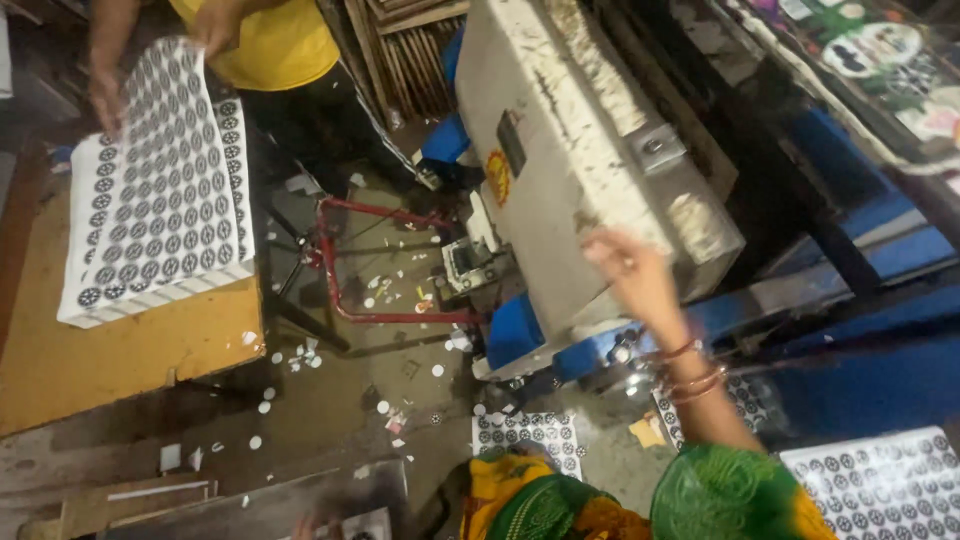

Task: The recorder is manually handling and aligning sheets of printed circular designs on a work surface in a factory setting.

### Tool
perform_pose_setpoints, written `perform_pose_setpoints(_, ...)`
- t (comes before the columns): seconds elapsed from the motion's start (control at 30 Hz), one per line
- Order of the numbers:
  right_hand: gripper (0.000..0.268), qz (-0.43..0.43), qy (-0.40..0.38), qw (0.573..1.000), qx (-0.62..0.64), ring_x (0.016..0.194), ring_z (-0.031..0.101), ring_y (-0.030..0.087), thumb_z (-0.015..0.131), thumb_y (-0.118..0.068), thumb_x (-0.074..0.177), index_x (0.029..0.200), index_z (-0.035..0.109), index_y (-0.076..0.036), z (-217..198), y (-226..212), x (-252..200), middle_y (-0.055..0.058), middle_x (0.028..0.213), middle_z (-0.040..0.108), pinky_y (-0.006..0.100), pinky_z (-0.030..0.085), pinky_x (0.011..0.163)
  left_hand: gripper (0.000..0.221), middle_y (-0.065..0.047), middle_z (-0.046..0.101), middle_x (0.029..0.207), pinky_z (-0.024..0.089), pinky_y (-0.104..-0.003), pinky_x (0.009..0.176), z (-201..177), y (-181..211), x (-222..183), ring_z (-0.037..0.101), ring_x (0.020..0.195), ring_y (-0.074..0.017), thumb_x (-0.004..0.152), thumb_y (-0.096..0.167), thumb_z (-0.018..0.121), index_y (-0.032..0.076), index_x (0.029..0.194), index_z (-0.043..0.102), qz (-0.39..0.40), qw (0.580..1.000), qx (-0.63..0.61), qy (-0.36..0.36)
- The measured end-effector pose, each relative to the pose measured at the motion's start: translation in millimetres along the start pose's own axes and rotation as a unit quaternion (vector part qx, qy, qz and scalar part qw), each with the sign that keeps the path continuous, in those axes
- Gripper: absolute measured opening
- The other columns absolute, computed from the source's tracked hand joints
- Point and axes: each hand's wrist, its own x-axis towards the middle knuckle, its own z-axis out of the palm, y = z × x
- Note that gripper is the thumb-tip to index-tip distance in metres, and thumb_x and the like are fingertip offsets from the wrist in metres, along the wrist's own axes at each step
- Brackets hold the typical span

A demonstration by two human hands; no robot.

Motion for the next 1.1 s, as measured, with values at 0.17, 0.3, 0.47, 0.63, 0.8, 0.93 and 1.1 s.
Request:
perform_pose_setpoints(0.17,0.028,-0.045,0.105,0.991,0.071,0.109,0.068,0.020,0.062,-0.021,0.106,0.127,0.069,-0.004,-18.6,78.5,129.1,0.009,0.118,0.075,0.033,0.053,0.098,0.026,-0.015,0.066,0.133,0.058,-0.039,0.101,134.4,-83.0,-24.7,0.066,0.121,-0.0251,0.099,0.006,0.066,0.002,0.124,0.061,-0.009,0.985,-0.170,0.005)
perform_pose_setpoints(0.3,0.048,0.039,0.006,0.998,-0.056,0.115,0.061,0.038,0.059,-0.040,0.110,0.136,0.058,0.001,139.5,206.3,191.7,0.024,0.124,0.065,0.049,0.047,0.099,0.039,-0.005,0.060,0.136,0.053,-0.030,0.089,243.3,36.0,-70.6,0.063,0.112,-0.0181,0.098,0.016,0.054,0.012,0.137,0.058,-0.073,0.985,0.109,-0.111)
perform_pose_setpoints(0.47,0.057,-0.207,-0.019,0.971,-0.121,0.106,0.059,0.045,0.072,-0.040,0.089,0.119,0.059,0.007,219.5,13.3,50.3,0.029,0.113,0.063,0.054,0.049,0.089,0.035,-0.011,0.065,0.128,0.052,-0.034,0.086,281.0,-30.7,-56.4,0.066,0.106,-0.0216,0.093,0.015,0.063,0.004,0.126,0.062,-0.005,0.992,-0.001,-0.123)
perform_pose_setpoints(0.63,0.052,-0.179,-0.465,0.866,0.035,0.126,0.052,0.038,0.056,-0.032,0.096,0.139,0.057,-0.002,245.7,-61.5,-104.3,0.019,0.129,0.064,0.051,0.044,0.102,0.034,-0.012,0.069,0.110,0.055,-0.039,0.077,220.2,-29.2,-47.2,0.064,0.093,-0.0209,0.099,0.024,0.068,0.006,0.128,0.064,-0.087,0.995,0.014,0.052)
perform_pose_setpoints(0.8,0.056,-0.308,-0.554,0.772,0.044,0.145,0.039,0.036,0.062,-0.039,0.100,0.142,0.057,-0.003,276.1,-73.8,-133.3,0.017,0.149,0.054,0.051,0.029,0.118,0.040,-0.022,0.065,0.106,0.049,-0.050,0.084,-76.6,-131.8,-75.3,0.058,0.089,-0.0343,0.096,0.024,0.067,0.016,0.135,0.065,0.038,0.844,0.481,0.234)
perform_pose_setpoints(0.93,0.046,-0.412,-0.609,0.677,0.018,0.145,0.042,0.031,0.061,-0.034,0.100,0.137,0.061,-0.006,317.8,-83.6,-184.0,0.014,0.151,0.055,0.046,0.029,0.122,0.059,-0.030,0.066,0.120,0.049,-0.049,0.090,-241.6,-42.4,-210.6,0.063,0.104,-0.0410,0.090,0.030,0.082,-0.010,0.123,0.055,-0.104,0.856,0.197,0.467)
perform_pose_setpoints(1.1,0.057,-0.516,-0.636,0.573,-0.027,0.143,0.043,0.033,0.067,-0.028,0.093,0.141,0.055,0.000,363.4,-110.1,-235.4,0.016,0.144,0.058,0.046,0.032,0.119,0.057,-0.037,0.073,0.110,0.052,-0.054,0.087,-299.7,20.2,-285.0,0.071,0.107,-0.0494,0.096,0.029,0.082,-0.024,0.110,0.066,-0.268,0.769,0.283,0.507)
